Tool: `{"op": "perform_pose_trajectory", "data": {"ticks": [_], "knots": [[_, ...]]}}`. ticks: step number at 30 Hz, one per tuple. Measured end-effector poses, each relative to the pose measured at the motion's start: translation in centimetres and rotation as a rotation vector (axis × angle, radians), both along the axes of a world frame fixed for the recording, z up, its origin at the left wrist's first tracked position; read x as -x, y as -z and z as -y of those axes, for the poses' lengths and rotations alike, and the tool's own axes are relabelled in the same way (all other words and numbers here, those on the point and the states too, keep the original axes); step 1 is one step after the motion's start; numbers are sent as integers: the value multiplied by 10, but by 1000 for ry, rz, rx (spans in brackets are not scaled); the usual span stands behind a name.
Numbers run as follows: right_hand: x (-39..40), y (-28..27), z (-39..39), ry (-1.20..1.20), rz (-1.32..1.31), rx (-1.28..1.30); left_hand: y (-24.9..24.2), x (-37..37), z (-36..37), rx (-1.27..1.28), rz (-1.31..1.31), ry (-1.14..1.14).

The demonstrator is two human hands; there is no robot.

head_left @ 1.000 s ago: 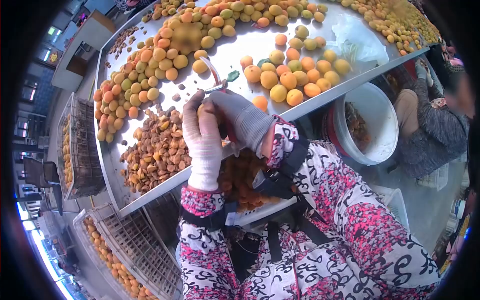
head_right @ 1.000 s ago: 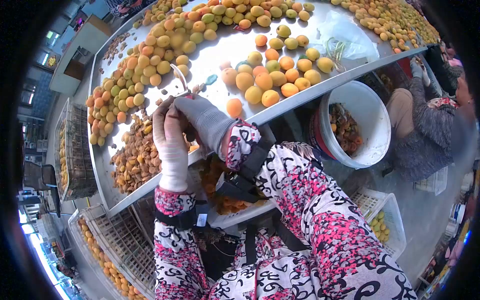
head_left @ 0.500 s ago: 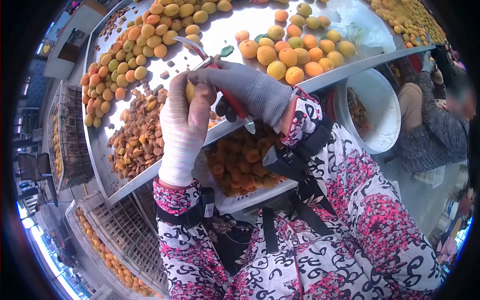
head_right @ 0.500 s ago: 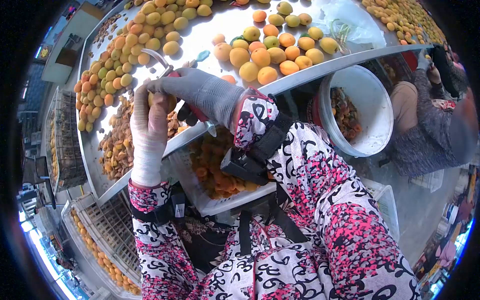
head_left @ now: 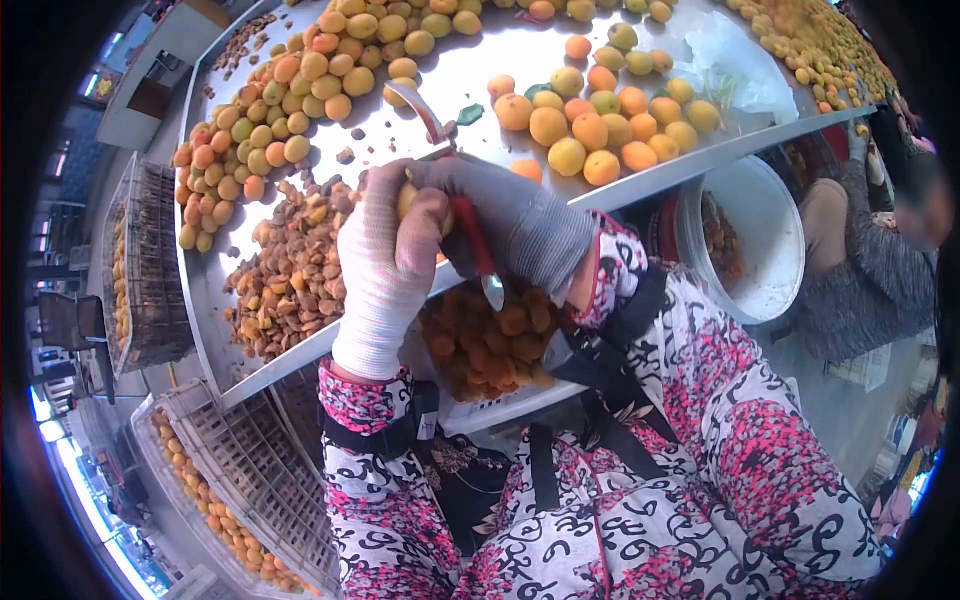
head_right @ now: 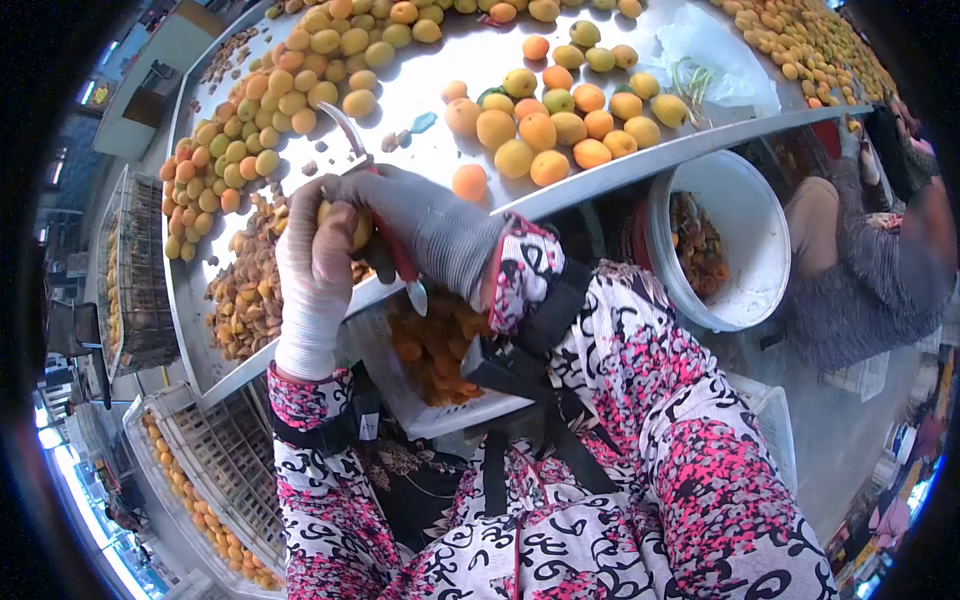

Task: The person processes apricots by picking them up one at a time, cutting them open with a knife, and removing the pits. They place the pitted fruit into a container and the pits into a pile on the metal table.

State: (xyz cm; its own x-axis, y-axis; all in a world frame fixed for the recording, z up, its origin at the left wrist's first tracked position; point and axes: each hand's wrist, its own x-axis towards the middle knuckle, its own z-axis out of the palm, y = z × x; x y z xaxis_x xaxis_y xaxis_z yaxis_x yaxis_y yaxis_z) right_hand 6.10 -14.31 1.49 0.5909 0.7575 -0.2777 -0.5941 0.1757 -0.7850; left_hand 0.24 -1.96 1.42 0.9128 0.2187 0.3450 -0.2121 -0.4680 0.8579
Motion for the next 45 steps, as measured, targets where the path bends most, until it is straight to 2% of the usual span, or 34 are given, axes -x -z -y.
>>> {"op": "perform_pose_trajectory", "data": {"ticks": [2,5,6,9,11,13,18,20,22,25,27,29,30,33,34,37,41,43,45], "knots": [[2,-1,-7,112,-86,10,-2,3,1,-30,-47,-40],[4,16,-7,61,-67,-72,1,3,-2,-65,-18,-62],[6,17,-12,121,-183,-113,-1,3,-1,-77,-45,-59],[10,25,-7,116,-102,-106,5,4,-3,-75,-87,-67],[12,23,-6,135,-185,-94,8,3,-5,-99,-86,-10],[15,9,-9,294,-328,-129,6,3,-4,-93,-130,-3],[15,16,-13,387,-327,-13,14,-6,4,69,-148,-21],[17,28,-10,368,-149,28,16,-6,9,126,-140,-33],[13,36,-19,389,-192,57,14,-8,15,368,-249,-103],[6,37,-29,416,-186,84,25,-14,14,399,-203,-176],[1,24,-26,420,-143,74,18,-9,12,342,-212,-145],[-4,8,-14,230,-105,93,16,-8,11,584,-182,-7],[-9,8,-14,180,-70,193,12,-5,11,549,-157,38],[-12,39,-17,143,-129,69,6,-2,12,537,-228,33],[-12,51,-22,133,-60,99,3,-1,12,515,-245,32],[-8,24,-13,59,-121,89,8,-1,9,483,-188,16],[-1,15,-15,149,-107,28,11,-3,6,246,-117,-14],[2,12,-13,113,-151,-3,14,-5,6,295,-153,-24],[6,9,-30,336,-230,-57,16,-7,10,279,-81,-109]]}}
